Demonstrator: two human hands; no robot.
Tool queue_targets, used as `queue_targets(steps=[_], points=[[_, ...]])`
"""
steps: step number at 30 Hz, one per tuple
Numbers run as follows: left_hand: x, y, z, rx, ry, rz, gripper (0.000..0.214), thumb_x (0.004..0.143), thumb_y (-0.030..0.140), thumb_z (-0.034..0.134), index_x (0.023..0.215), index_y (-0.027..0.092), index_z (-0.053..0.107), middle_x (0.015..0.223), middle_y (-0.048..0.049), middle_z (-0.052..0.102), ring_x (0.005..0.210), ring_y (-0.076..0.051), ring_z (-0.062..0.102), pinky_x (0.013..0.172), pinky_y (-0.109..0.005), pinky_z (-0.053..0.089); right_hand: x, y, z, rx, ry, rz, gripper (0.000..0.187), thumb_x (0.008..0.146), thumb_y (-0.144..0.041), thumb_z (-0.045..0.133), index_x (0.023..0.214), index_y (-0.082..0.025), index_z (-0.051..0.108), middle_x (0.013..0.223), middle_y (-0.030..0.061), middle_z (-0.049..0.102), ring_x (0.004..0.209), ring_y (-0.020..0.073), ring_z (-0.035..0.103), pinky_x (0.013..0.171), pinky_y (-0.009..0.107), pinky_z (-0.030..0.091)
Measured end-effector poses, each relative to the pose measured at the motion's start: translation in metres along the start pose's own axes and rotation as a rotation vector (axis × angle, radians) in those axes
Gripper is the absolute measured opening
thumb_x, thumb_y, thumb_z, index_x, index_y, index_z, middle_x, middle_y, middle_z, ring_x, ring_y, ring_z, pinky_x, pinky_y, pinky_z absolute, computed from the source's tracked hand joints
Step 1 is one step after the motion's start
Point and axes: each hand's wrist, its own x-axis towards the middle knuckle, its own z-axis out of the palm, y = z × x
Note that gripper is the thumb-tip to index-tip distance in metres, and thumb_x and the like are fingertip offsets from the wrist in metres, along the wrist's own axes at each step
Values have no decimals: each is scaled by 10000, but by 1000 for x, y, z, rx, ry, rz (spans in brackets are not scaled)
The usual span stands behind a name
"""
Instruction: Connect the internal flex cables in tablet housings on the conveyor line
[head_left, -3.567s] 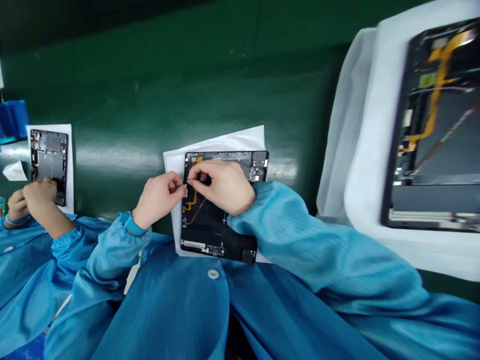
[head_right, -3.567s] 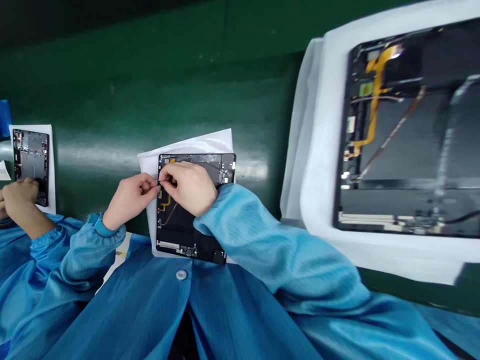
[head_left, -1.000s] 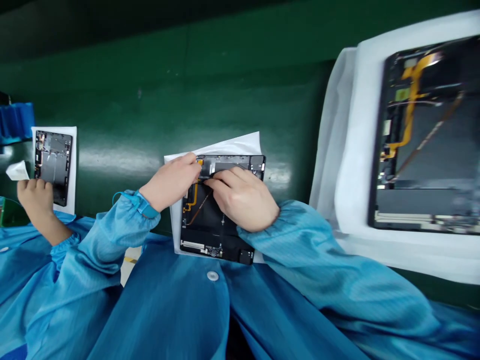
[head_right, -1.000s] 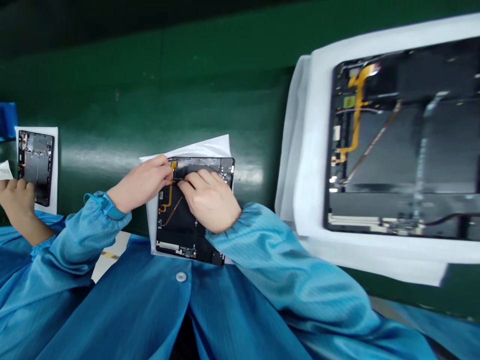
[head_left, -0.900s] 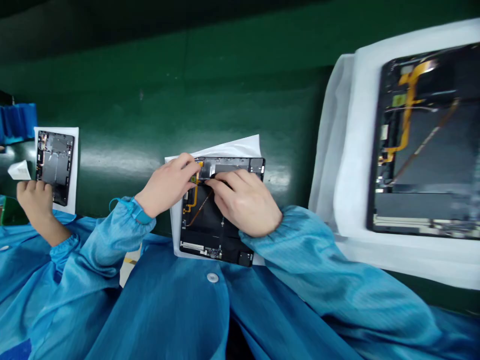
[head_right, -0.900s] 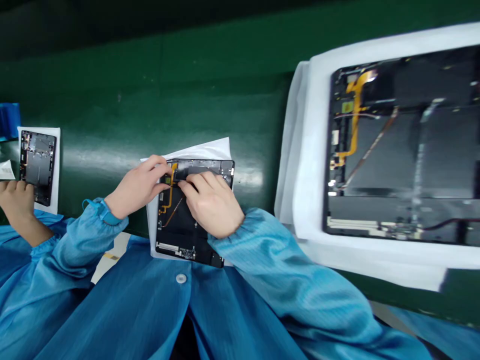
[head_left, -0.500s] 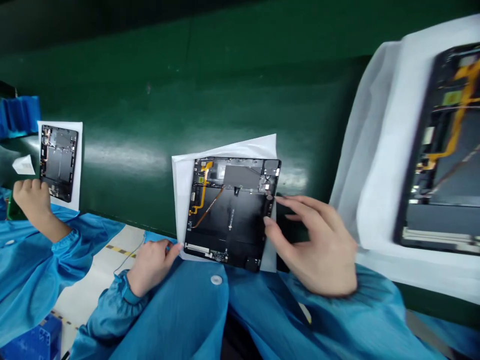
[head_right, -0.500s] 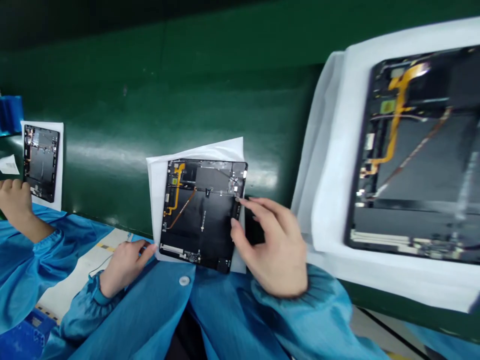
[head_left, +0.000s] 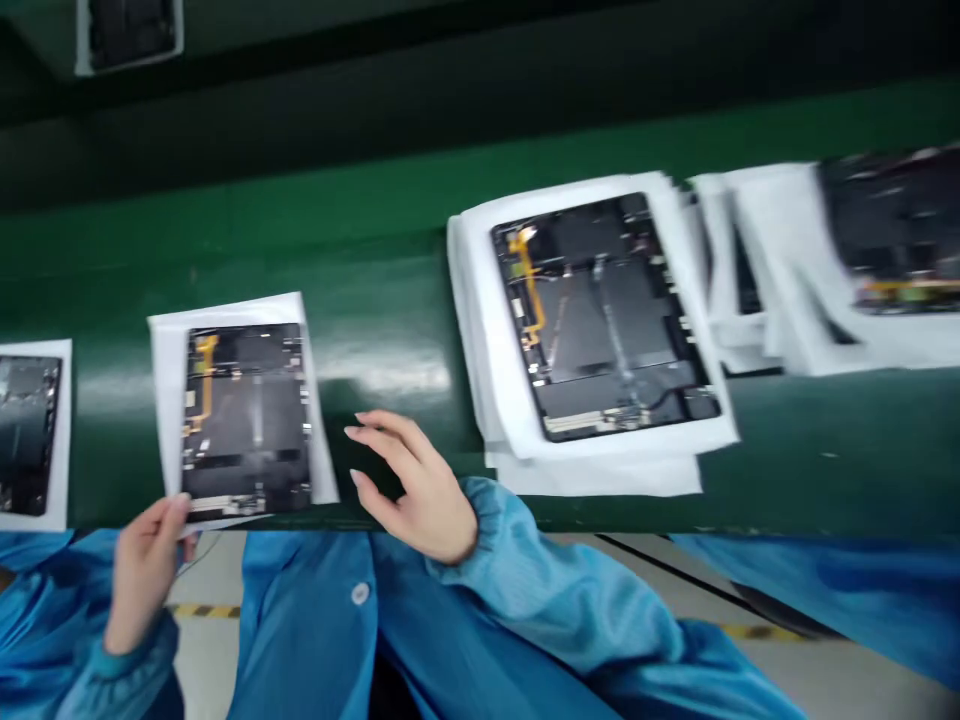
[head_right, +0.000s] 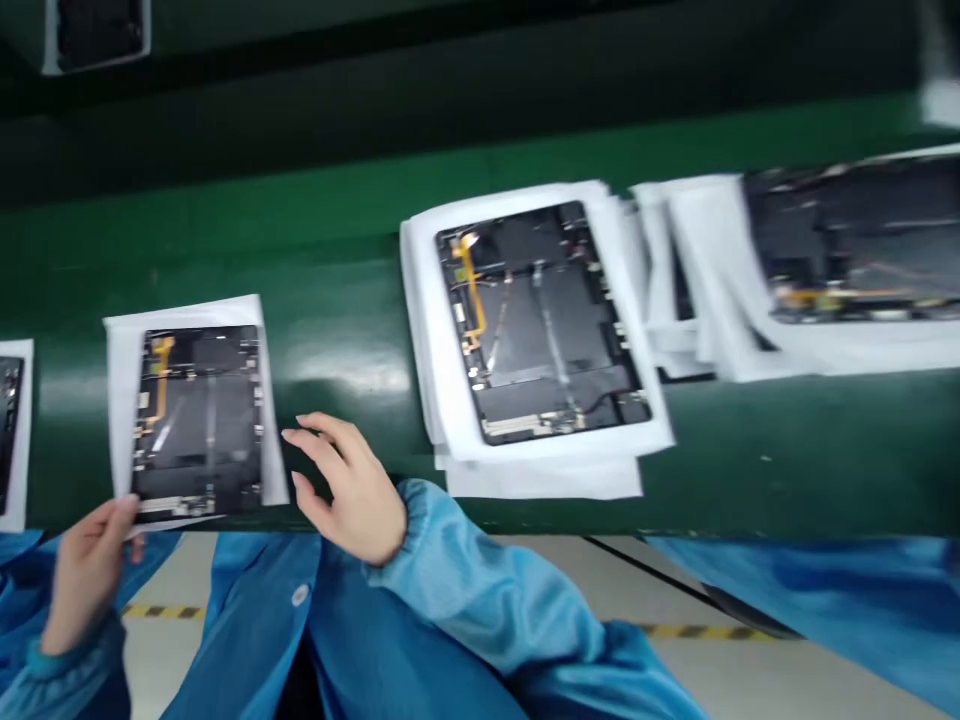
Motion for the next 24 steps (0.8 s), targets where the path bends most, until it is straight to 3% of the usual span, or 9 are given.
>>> queue_targets(steps=[4,7,9,10,12,14,16,19,24], points=[[34,-1,-50,370,95,23,433,926,508,435,643,199,545,493,-3,537,510,-178,519,533,-277,402,10,17,-50,-182,206,20,399,859,-140,610,1243,-248,622,1172,122,662,1113,264,642,965,465,542],[32,22,-47,906,304,82,443,914,569,398,1042,220,640,565,-13,582,509,-248,545,487,-280,295,2,51,-104,-456,375,131,304,854,-220,635,1155,-208,674,1136,150,685,1100,289,641,979,475,514],[22,52,-21,1007,370,192,585,916,616,401,1288,191,552,722,-51,665,575,-269,595,494,-283,280,-9,77,-137,-603,537,301,329,814,-315,643,1101,-168,711,1091,159,703,1053,314,652,946,480,515],[17,70,-2,934,318,259,590,921,609,424,1304,177,548,807,-69,696,639,-260,629,516,-287,321,-14,89,-151,-645,572,435,375,782,-336,643,1095,-147,726,1056,160,711,977,309,670,876,454,539],[7,110,45,680,-22,414,474,937,571,456,1169,196,628,779,-35,705,654,-200,643,576,-274,402,-23,108,-171,-692,580,730,415,737,-332,651,1085,-130,751,930,137,726,771,266,677,811,422,541],[2,150,97,437,-383,592,375,965,516,459,1043,224,681,828,-14,731,719,-162,662,672,-260,447,-28,119,-180,-680,578,896,395,725,-299,651,1060,-128,773,810,111,717,688,241,660,804,390,526],[1,184,146,318,-562,670,350,961,504,491,952,225,703,844,-10,743,750,-159,665,701,-266,448,-30,125,-183,-650,607,933,351,720,-281,655,1006,-133,794,701,87,687,660,237,647,781,365,517],[4,220,199,194,-658,685,346,935,497,549,824,202,691,764,-8,723,710,-152,647,665,-263,434,-29,128,-181,-672,680,900,289,698,-312,670,894,-151,809,589,58,625,608,239,610,720,363,507],[3,238,228,177,-620,680,320,924,430,560,735,185,640,633,-7,650,607,-147,578,642,-284,430,-31,130,-183,-663,635,837,362,698,-396,646,893,-132,802,627,76,641,630,235,614,735,367,498]])
